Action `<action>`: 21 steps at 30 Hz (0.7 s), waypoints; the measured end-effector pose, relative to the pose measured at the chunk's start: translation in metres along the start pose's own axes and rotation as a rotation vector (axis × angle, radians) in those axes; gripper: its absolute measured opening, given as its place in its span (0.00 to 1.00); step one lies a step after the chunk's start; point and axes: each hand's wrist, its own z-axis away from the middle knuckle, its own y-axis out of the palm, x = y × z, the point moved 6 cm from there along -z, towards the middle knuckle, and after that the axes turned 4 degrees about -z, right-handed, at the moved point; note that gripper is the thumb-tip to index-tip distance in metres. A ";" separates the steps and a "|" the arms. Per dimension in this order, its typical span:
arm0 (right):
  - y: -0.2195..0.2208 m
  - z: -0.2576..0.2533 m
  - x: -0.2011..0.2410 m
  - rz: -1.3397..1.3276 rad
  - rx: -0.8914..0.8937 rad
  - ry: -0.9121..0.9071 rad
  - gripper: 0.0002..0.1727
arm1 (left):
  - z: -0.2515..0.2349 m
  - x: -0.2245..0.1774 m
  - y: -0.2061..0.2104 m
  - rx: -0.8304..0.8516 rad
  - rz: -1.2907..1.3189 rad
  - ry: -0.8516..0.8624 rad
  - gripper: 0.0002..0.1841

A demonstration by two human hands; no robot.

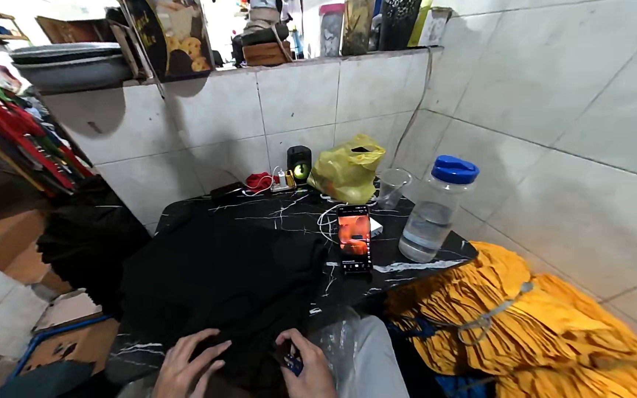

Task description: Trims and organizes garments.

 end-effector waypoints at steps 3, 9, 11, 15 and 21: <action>-0.002 -0.002 0.004 0.058 -0.007 -0.004 0.24 | -0.002 -0.008 0.003 -0.131 -0.049 0.058 0.10; -0.008 -0.005 0.001 0.096 -0.043 -0.055 0.28 | -0.005 -0.008 0.010 0.013 -0.141 0.021 0.21; -0.010 -0.006 0.002 0.105 -0.047 -0.051 0.29 | -0.007 -0.012 0.009 -0.014 -0.156 0.031 0.15; -0.021 -0.009 0.001 0.110 -0.046 -0.033 0.28 | -0.010 -0.031 0.005 -0.247 0.023 0.084 0.08; -0.056 -0.013 -0.008 0.112 -0.141 -0.093 0.22 | -0.005 -0.047 0.016 -0.154 0.032 0.048 0.15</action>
